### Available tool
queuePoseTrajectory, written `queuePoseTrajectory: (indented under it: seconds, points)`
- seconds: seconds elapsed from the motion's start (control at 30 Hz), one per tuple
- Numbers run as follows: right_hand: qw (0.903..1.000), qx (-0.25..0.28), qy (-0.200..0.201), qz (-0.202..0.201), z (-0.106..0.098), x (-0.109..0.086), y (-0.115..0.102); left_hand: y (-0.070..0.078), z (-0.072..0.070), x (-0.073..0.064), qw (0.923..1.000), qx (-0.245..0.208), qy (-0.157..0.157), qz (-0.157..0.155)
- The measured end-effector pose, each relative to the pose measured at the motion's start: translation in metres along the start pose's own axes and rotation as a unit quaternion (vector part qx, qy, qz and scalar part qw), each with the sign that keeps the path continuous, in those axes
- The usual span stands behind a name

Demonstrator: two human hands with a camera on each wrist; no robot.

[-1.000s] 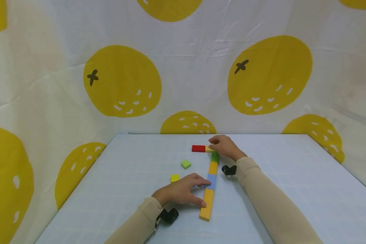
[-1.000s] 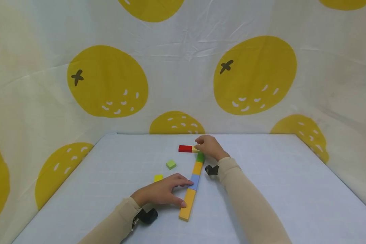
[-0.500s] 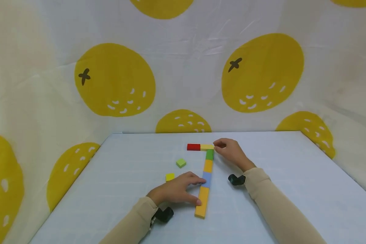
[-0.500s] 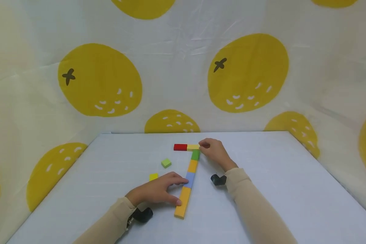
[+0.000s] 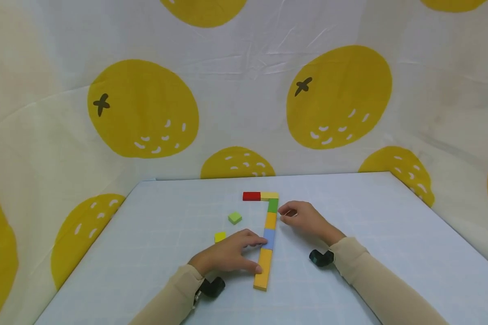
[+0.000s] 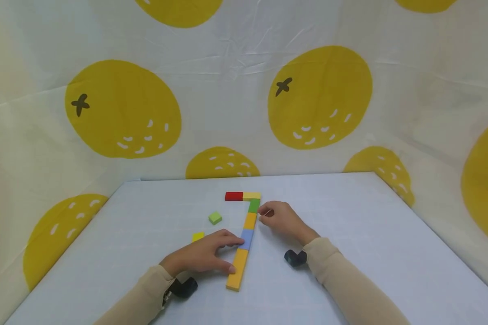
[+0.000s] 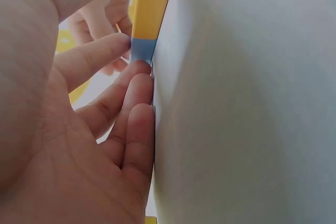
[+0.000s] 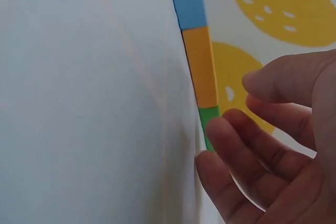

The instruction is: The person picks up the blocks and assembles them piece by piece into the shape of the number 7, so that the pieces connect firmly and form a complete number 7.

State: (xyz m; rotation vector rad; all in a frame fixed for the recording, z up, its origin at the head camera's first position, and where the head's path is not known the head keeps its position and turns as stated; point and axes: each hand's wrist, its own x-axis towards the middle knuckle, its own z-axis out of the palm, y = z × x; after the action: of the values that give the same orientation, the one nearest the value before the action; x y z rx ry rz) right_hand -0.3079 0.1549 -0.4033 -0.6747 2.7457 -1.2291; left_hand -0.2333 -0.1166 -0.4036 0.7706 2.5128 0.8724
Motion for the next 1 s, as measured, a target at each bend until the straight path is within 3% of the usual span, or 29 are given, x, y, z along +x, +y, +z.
queuePoseTrajectory:
  seconds: [0.13,0.27,0.37,0.63,0.8,1.0]
  points:
    - [0.9999,0.008,-0.011,0.001,0.004,-0.008,-0.004,0.001,-0.003,-0.001,0.9999,-0.004,0.003,0.015]
    - [0.9994,0.018,-0.014,0.026,0.007,-0.017,-0.007,0.0,-0.008,-0.003,0.9997,-0.015,0.016,0.01]
    - [0.9988,0.022,-0.015,0.041,0.009,-0.023,-0.009,-0.005,-0.017,-0.006,0.9987,-0.027,0.042,0.007]
    - [0.9982,0.036,-0.02,0.043,0.01,-0.033,-0.011,-0.021,-0.043,-0.019,0.9902,-0.051,0.125,0.037]
    - [0.9974,0.057,-0.032,0.03,0.011,-0.036,-0.01,-0.032,-0.051,-0.028,0.9867,-0.042,0.156,0.022]
    - [0.9952,0.08,-0.056,-0.005,0.011,-0.04,-0.013,-0.05,-0.056,-0.034,0.9865,-0.029,0.161,-0.004]
